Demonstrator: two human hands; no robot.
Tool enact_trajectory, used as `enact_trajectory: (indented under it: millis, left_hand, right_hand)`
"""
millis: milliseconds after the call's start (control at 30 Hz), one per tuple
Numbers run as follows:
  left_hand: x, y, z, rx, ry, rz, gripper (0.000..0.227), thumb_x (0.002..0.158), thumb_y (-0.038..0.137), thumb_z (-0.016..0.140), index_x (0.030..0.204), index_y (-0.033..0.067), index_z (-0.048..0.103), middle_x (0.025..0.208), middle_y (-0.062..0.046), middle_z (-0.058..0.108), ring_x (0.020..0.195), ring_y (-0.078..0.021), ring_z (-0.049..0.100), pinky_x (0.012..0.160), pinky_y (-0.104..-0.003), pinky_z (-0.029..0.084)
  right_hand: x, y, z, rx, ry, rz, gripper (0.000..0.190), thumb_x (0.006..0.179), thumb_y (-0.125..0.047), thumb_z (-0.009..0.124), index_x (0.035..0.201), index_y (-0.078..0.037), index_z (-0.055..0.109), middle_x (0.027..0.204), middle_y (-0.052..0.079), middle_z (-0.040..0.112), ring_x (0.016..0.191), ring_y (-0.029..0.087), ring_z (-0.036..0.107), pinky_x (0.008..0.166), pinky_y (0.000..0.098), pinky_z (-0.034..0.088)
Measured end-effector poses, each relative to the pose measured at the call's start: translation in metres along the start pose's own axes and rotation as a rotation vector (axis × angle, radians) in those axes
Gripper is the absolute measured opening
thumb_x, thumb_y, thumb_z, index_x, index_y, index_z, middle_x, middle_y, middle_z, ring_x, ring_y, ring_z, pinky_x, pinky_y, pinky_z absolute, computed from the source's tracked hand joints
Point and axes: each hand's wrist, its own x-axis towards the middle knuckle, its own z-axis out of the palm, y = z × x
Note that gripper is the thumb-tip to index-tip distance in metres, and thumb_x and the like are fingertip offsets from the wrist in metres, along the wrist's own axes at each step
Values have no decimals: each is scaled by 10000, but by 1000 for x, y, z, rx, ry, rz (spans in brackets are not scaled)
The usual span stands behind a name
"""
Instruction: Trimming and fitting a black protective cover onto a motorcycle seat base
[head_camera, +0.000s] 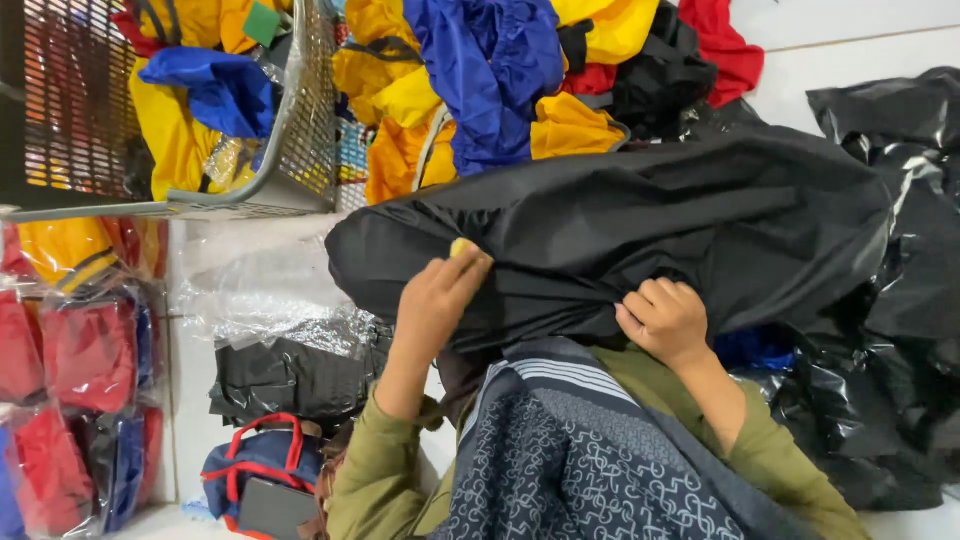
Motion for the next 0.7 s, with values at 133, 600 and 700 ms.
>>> enact_trajectory:
  millis: [133,600,700]
  left_hand:
    - [-39,-149,20,1,78,-140,167,935,15,734,1082,79,782,1129,-121,749,936,-338,709,760,-410,591]
    - [-133,-7,62,44,425,-32,158,886,62,767,994,147,846,1017,-81,802,627,-224,662,580,-317,558]
    - [-173,-89,64,256,615,-109,107,940,-25,712,972,2,811,990,-196,764,775,-288,716,705,-338,619]
  right_hand:
    - [8,-2,-1,49,28,3,339,990,-314,605,688,-183,528,661,-3,405,564,229,506,548,334,446]
    - [3,2,1,-22,18,-35,371,1025,-332,593,696,-177,520,670,5,387,543,225,477,556,340,439]
    - [4,0,1,-33,8,-22,349,1002,-317,621,697,-182,517,673,1,398,563,219,482,568,326,440]
